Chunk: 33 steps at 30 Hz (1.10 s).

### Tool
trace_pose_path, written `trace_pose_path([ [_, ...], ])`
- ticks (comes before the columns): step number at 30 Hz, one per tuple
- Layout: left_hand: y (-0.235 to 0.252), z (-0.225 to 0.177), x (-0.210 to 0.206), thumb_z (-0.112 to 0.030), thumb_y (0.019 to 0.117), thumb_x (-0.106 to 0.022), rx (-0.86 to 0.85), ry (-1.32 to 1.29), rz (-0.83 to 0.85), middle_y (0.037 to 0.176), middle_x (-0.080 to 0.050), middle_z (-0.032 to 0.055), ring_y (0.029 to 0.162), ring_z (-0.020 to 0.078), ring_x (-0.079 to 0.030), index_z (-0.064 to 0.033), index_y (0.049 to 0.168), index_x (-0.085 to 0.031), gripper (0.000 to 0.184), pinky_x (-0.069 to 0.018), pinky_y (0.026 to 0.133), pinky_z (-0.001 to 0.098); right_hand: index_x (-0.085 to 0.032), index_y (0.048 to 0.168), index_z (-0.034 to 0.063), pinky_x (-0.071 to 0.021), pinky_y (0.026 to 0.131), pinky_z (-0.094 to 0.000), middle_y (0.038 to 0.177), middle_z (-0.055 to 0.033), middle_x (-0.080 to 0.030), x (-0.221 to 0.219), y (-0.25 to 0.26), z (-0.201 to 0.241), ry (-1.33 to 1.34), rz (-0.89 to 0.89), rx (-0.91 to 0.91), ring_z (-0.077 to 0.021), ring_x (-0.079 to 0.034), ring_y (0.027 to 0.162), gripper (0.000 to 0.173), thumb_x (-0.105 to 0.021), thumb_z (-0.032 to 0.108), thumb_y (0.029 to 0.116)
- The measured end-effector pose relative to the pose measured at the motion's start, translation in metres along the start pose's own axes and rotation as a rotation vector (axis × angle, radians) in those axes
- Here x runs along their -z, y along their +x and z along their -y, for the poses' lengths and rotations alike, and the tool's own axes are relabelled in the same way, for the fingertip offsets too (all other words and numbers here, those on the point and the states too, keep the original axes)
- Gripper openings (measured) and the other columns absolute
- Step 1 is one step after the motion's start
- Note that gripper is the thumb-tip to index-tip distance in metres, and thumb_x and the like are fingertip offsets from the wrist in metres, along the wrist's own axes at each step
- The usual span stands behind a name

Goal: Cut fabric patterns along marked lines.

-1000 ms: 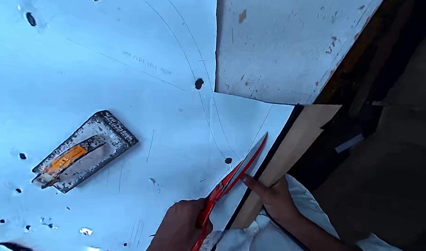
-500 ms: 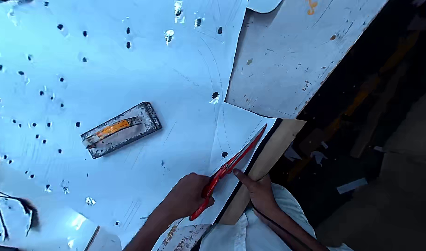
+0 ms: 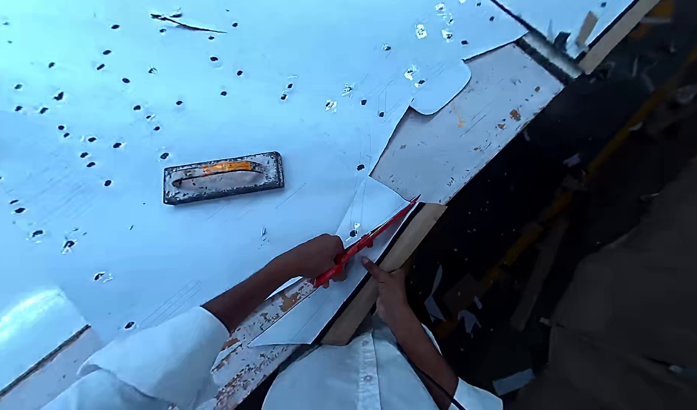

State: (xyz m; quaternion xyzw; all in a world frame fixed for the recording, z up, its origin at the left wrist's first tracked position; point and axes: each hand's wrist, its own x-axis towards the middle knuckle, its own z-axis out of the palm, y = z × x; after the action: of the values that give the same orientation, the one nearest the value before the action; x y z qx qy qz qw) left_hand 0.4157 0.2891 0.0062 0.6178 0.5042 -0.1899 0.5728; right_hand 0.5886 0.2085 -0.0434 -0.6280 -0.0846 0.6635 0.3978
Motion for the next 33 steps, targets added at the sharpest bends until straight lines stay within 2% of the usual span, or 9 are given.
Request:
trace_pose_path([
  [4,-0.004,-0.005,-0.01,-0.018,0.0947,-0.076,0.021,-0.061,-0.044,0.069,-0.071,0.0093,0.057,0.0178,-0.069,0.0012,0.083,-0.068,0.023,-0.0578,0.06,0.0347,-0.049,0.133,0.0001,-0.0569,0.086,-0.044,0.115,-0.0185,-0.065,0.007,0.004,0.001,-0.036,0.024,0.004,-0.0266,-0.066,0.101,0.061,-0.084,0.004,0.0832],
  [7,-0.002,-0.007,-0.02,-0.018,0.0925,-0.078,0.019,-0.06,-0.109,0.068,-0.07,0.0094,0.055,0.0179,-0.067,0.0007,0.082,-0.068,0.024,-0.0579,0.059,0.035,-0.052,0.128,-0.0041,-0.06,0.081,-0.0419,0.107,-0.0202,-0.067,0.018,0.012,0.005,-0.029,0.05,0.032,-0.0261,-0.069,0.093,0.057,-0.084,-0.001,0.0813],
  [10,0.0,-0.008,-0.037,-0.018,0.0906,-0.079,0.032,-0.087,-0.201,0.065,-0.068,0.0082,0.053,0.017,-0.065,-0.0011,0.079,-0.068,0.023,-0.0562,0.057,0.0355,-0.048,0.132,-0.0056,-0.0609,0.082,-0.0445,0.109,-0.0231,-0.066,0.033,0.019,0.014,-0.026,0.055,0.023,-0.0289,-0.07,0.094,0.059,-0.081,-0.004,0.0827],
  [13,-0.008,-0.014,-0.059,-0.021,0.0952,-0.074,0.023,-0.18,-0.239,0.07,-0.069,0.0092,0.057,0.018,-0.066,0.0022,0.087,-0.068,0.026,-0.0583,0.063,0.038,-0.047,0.137,-0.0048,-0.0613,0.084,-0.0453,0.114,-0.0234,-0.067,0.059,0.025,0.024,-0.009,0.052,0.065,-0.0292,-0.071,0.097,0.059,-0.077,-0.003,0.0865],
  [16,-0.024,-0.025,-0.092,-0.026,0.0973,-0.07,0.047,-0.347,-0.301,0.074,-0.071,0.0094,0.058,0.0184,-0.066,0.0029,0.092,-0.068,0.029,-0.0583,0.062,0.0392,-0.049,0.135,-0.0048,-0.0616,0.083,-0.0451,0.112,-0.0217,-0.068,0.092,0.032,0.041,0.018,0.022,0.114,-0.0274,-0.071,0.096,0.055,-0.076,-0.004,0.0876],
  [21,-0.027,-0.037,-0.141,-0.03,0.0931,-0.072,0.082,-0.483,-0.364,0.081,-0.073,0.0108,0.069,0.0229,-0.072,0.0006,0.093,-0.069,0.031,-0.0601,0.073,0.0466,-0.049,0.134,-0.0056,-0.0614,0.087,-0.0396,0.114,-0.0196,-0.068,0.133,0.04,0.061,-0.07,0.107,0.186,-0.0231,-0.07,0.1,0.059,-0.078,-0.008,0.0831],
  [25,-0.02,-0.044,-0.135,-0.03,0.0933,-0.071,0.125,-0.391,-0.39,0.082,-0.071,0.0144,0.075,0.0272,-0.07,0.0024,0.092,-0.068,0.032,-0.0565,0.075,0.0521,-0.05,0.13,-0.0071,-0.062,0.084,-0.0367,0.109,-0.0192,-0.069,0.13,0.038,0.07,-0.142,0.219,0.159,-0.0215,-0.071,0.097,0.057,-0.078,-0.01,0.0811],
  [30,-0.01,-0.052,-0.113,-0.029,0.0968,-0.07,0.169,-0.296,-0.359,0.079,-0.07,0.0097,0.068,0.0205,-0.066,0.0007,0.09,-0.068,0.03,-0.0553,0.069,0.0441,-0.046,0.134,-0.0068,-0.0619,0.084,-0.0376,0.112,-0.0208,-0.067,0.135,0.035,0.072,-0.157,0.25,0.14,-0.0234,-0.07,0.098,0.063,-0.08,-0.009,0.0807],
  [33,-0.004,-0.052,-0.106,-0.032,0.0978,-0.069,0.178,-0.231,-0.336,0.084,-0.069,0.0153,0.075,0.027,-0.066,0.0035,0.095,-0.067,0.036,-0.0535,0.073,0.0515,-0.045,0.136,-0.0063,-0.0617,0.086,-0.0396,0.114,-0.022,-0.066,0.141,0.036,0.072,-0.158,0.254,0.127,-0.0253,-0.07,0.099,0.065,-0.08,-0.007,0.0819],
])
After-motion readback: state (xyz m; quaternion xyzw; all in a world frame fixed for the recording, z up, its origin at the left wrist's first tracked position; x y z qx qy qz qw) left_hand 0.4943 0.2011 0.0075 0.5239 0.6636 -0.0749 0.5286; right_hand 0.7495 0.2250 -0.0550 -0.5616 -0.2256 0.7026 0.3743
